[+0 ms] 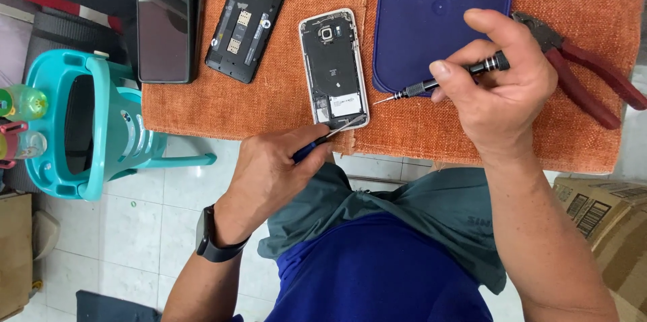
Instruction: Disassembling a smartphone by removing screws and prying open the internal frame using specialized tools.
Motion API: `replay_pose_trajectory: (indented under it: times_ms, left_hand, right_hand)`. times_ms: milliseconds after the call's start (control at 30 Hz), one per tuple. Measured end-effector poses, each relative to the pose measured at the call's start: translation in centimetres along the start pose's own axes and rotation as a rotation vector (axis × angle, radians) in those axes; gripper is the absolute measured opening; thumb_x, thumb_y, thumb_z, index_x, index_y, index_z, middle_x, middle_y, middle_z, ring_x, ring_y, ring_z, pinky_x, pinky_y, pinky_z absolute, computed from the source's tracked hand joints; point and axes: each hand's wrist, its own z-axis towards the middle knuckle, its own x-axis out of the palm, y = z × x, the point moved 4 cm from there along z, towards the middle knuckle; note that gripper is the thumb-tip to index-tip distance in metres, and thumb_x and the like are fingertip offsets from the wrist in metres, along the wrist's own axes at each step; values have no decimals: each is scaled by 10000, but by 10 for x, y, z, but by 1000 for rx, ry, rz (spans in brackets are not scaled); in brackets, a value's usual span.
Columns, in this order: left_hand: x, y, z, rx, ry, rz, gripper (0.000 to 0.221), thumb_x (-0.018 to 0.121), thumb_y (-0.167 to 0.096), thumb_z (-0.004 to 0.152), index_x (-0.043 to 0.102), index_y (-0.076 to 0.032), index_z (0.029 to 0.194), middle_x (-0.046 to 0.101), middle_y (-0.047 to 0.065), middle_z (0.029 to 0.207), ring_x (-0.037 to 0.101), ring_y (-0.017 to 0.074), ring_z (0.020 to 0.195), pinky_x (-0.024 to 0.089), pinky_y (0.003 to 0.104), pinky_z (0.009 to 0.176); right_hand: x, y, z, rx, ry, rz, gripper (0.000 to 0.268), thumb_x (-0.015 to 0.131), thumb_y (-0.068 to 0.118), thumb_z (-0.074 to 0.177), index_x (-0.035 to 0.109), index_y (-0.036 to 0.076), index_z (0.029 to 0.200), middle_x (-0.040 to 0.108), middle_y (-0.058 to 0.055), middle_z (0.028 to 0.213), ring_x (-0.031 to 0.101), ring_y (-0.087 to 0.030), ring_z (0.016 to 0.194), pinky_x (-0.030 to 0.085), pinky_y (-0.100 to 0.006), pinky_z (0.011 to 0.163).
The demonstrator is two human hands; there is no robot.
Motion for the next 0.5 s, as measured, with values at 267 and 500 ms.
replay_pose_trajectory:
  times_ms: [267,500]
  left_hand:
    - [1,-1,1,-35,19,38,239,713,-312,951,757,-163,1132,789,23,850,710,227,632,479,344,546]
    - [2,0,1,-97,58,107,228,698,-337,937,759,-207,1114,756,26,769,673,278,611,454,384,545]
  right_hand:
    - [1,3,-1,-87,32,10,432,794,-117,1003,568,-65,1367,689,-182,836,719,-260,659,519,-277,601]
    - [4,8,-8,-185,92,-51,460,848,-95,964,583,-87,1340,713,-173,849,705,-228,744,586,-338,784]
